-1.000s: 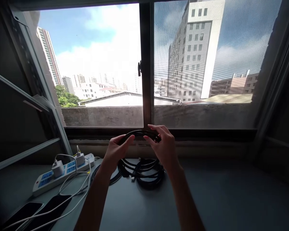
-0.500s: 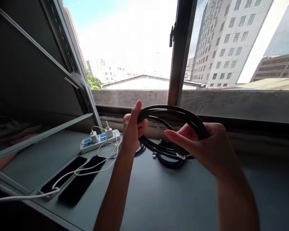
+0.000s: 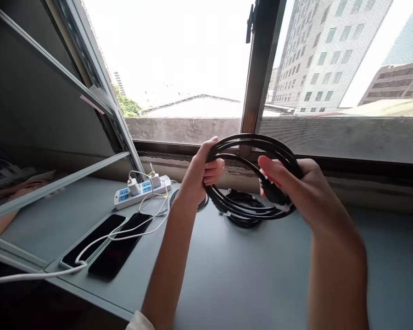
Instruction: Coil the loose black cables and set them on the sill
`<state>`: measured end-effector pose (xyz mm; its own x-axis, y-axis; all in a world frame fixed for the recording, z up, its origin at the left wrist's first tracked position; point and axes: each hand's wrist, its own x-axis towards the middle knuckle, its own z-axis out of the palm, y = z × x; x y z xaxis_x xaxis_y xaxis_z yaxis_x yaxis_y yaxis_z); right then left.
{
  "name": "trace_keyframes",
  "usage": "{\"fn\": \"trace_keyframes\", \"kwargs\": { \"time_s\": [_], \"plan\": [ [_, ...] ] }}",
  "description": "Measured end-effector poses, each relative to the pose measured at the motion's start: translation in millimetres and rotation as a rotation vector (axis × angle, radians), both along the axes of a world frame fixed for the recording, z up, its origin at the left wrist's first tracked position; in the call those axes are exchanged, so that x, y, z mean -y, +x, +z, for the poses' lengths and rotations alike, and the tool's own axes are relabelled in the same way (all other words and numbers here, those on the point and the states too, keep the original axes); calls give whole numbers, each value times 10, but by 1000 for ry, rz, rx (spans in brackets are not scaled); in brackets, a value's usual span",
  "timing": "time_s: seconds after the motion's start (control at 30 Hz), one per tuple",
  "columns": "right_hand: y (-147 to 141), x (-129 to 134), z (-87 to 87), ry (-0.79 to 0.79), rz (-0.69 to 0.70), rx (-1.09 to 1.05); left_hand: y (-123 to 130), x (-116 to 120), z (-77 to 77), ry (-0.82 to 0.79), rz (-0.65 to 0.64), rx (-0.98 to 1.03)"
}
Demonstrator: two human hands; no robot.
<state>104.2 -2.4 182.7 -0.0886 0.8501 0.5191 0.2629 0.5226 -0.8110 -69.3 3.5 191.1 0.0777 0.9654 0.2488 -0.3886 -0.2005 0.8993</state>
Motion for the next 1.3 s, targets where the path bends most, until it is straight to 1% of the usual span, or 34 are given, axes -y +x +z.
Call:
{"fn": "trace_keyframes", "kwargs": {
  "time_s": [0.07, 0.1, 0.23, 0.3, 0.4, 0.53, 0.6, 0.67, 0.8, 1.0, 1.17, 1.3],
  "plan": [
    [3, -50, -7, -7, 18, -1, -38, -34, -8, -44, -89, -16],
    [-1, -70, -14, 3, 5, -7, -51, -47, -10, -54, -116, -15],
    [-51, -131, -57, 213, -263, 87, -59, -57, 3, -43, -161, 51],
    [-84, -161, -82, 333, -335, 139, -53, -38, 24, -38, -175, 87],
    [-132, -219, -115, 458, -363, 213, -54, 6, 62, -55, -172, 99],
    [-196, -286, -138, 540, -358, 296, -86, 71, 109, -39, -129, 44],
    [-237, -293, -140, 560, -368, 289, -108, 99, 133, -22, -125, 35],
    [-282, -290, -143, 567, -404, 263, -125, 123, 156, -16, -156, 46],
    [-352, -315, -176, 590, -497, 212, -116, 158, 188, -29, -268, 69],
    [-395, -456, -270, 615, -611, 268, -6, 152, 177, -71, -445, 165],
    [-437, -471, -301, 571, -615, 338, -22, 116, 150, -84, -480, 255],
    [-463, -418, -299, 555, -558, 373, -85, 110, 157, -110, -484, 341]
  ]
}}
